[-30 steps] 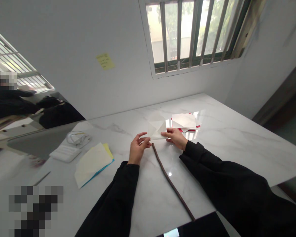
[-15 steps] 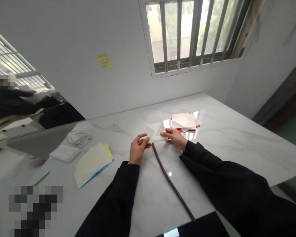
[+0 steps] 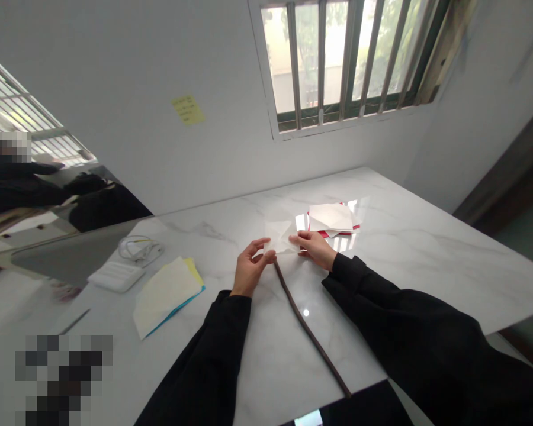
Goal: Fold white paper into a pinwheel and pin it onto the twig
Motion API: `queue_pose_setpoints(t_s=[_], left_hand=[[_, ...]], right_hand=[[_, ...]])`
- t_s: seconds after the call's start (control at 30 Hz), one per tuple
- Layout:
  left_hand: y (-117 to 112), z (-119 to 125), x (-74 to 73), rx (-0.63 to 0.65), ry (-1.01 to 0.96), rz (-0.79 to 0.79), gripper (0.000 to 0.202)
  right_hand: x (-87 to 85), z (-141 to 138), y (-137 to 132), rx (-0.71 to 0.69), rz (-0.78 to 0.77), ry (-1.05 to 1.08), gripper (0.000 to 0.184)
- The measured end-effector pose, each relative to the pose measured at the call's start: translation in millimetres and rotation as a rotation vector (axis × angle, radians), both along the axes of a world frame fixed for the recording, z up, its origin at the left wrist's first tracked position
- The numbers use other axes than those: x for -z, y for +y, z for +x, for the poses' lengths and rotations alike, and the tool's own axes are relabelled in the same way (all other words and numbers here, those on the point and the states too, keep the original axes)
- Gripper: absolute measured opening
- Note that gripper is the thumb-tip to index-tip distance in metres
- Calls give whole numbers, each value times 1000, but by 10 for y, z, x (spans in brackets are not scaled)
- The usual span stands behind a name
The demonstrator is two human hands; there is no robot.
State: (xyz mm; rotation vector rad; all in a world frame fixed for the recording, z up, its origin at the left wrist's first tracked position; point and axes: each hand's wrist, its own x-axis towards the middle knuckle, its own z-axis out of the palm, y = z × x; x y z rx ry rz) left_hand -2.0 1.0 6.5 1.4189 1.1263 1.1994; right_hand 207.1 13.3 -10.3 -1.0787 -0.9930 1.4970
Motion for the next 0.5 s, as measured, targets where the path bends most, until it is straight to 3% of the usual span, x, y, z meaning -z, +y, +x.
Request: queue_pose_setpoints(t_s=[0.4, 0.5], left_hand=[[-46, -61, -111, 163, 68, -7, 78], [-38, -85, -101, 167, 137, 20, 67]], right_hand=[[-26, 14, 4, 52, -47, 44, 39], [-45, 17, -7, 53, -61, 66, 37]])
